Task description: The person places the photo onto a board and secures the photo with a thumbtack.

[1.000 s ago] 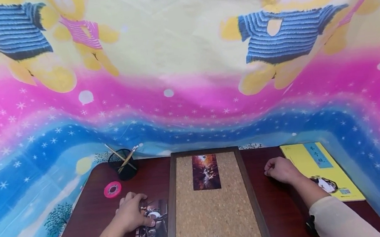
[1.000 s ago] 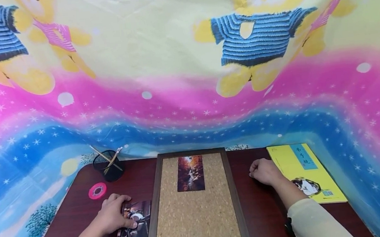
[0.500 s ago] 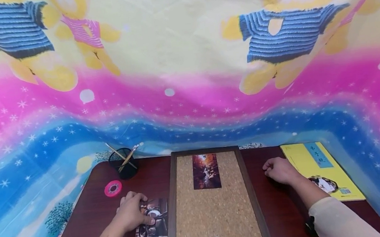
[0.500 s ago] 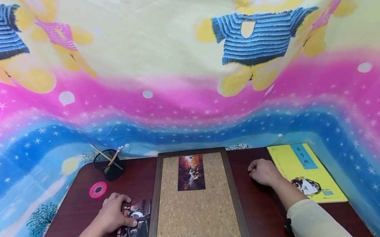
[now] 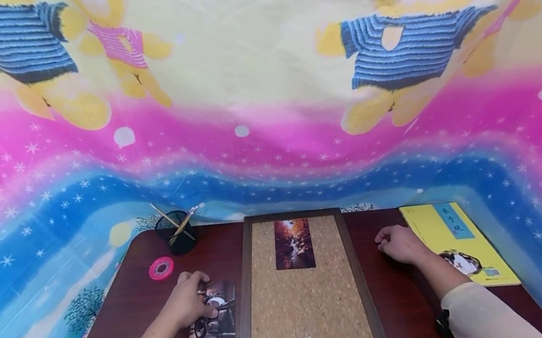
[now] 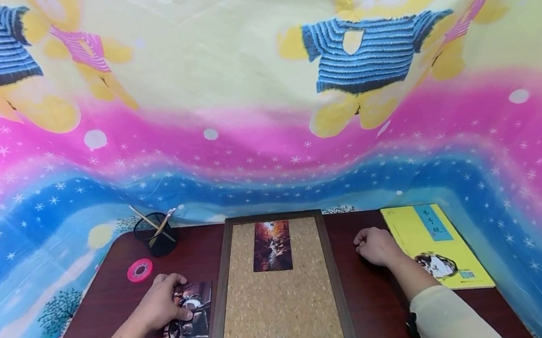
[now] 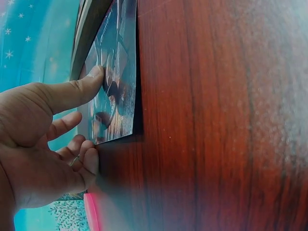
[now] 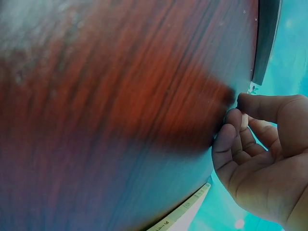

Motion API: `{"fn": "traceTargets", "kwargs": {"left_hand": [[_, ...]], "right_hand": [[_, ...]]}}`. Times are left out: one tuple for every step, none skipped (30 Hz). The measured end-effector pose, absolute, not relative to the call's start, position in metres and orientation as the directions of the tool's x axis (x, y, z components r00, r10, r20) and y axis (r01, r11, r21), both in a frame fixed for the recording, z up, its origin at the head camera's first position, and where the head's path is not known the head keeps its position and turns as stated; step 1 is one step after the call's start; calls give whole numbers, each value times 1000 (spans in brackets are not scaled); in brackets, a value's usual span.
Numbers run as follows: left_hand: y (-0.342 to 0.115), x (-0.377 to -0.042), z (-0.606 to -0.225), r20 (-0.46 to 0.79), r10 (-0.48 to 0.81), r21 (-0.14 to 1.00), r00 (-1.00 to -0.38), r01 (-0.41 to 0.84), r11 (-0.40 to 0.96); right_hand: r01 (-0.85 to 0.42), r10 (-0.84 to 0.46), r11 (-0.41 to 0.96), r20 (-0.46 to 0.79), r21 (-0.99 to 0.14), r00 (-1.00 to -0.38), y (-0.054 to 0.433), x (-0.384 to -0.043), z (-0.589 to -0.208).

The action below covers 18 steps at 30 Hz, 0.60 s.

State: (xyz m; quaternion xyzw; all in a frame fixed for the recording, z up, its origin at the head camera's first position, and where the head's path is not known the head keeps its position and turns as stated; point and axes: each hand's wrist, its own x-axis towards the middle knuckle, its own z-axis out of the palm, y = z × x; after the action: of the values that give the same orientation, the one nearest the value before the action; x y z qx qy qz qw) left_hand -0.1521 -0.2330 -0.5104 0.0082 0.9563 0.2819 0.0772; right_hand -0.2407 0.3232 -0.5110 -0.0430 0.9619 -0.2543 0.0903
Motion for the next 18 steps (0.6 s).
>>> {"fn": "traceTargets", "kwargs": {"left_hand": [[-233, -152, -511, -145, 56, 543, -988, -32, 839], [-233, -152, -510, -145, 58, 546, -988, -31, 838], [-234, -152, -510, -144, 61, 545, -988, -28, 838], [-234, -152, -510, -141, 65, 545, -988, -22, 838], [-234, -152, -510, -141, 70, 544, -988, -18, 839], [-234, -152, -511, -139, 78, 541, -987, -10, 841], [-234, -153, -511, -140, 85, 539, -986, -4, 843], [-235, -153, -511, -144, 90, 536, -986, -1, 844], [-235, -154, -511, -148, 95, 532, -984, 2, 847], [-235, -154, -512, -151, 99, 527, -983, 5, 850], [-236, -155, -512, -156, 101, 523, -983, 5, 852], [-236, -155, -512, -161, 103, 519, -982, 4, 855], [-236, -156, -512, -164, 103, 517, -981, 4, 856], [-236, -156, -512, -169, 101, 516, -981, -1, 857], [-236, -156, -512, -174, 99, 517, -980, -5, 856], [-236, -157, -512, -178, 96, 518, -979, -10, 855], [-236, -157, -512, -184, 92, 520, -979, -17, 854], [-235, -158, -512, -190, 90, 521, -978, -22, 853]], "right_hand": [[-35, -127, 868, -153, -496, -980, 323, -241, -511], [-35, -127, 868, -153, -496, -980, 323, -241, -511], [-33, -125, 868, -153, -495, -980, 323, -241, -511], [-34, -125, 869, -153, -494, -980, 323, -241, -511], [-33, -124, 869, -153, -494, -980, 323, -241, -512], [-33, -124, 869, -153, -494, -980, 323, -241, -512], [-32, -123, 869, -154, -494, -980, 323, -241, -512], [-32, -124, 869, -153, -495, -980, 324, -241, -513], [-33, -125, 868, -155, -496, -980, 324, -241, -513], [-32, -126, 867, -156, -497, -980, 324, -241, -513], [-31, -126, 865, -157, -500, -980, 324, -241, -513], [-29, -126, 864, -159, -503, -979, 324, -242, -514], [-28, -125, 862, -160, -506, -979, 324, -242, -514], [-26, -125, 861, -160, -509, -979, 325, -242, -514], [-25, -123, 859, -160, -511, -979, 325, -242, -514], [-30, -128, 857, -155, -514, -980, 325, -242, -515], [-30, -126, 855, -152, -517, -980, 325, -242, -515], [-30, -126, 854, -150, -520, -981, 325, -242, -515]]}}
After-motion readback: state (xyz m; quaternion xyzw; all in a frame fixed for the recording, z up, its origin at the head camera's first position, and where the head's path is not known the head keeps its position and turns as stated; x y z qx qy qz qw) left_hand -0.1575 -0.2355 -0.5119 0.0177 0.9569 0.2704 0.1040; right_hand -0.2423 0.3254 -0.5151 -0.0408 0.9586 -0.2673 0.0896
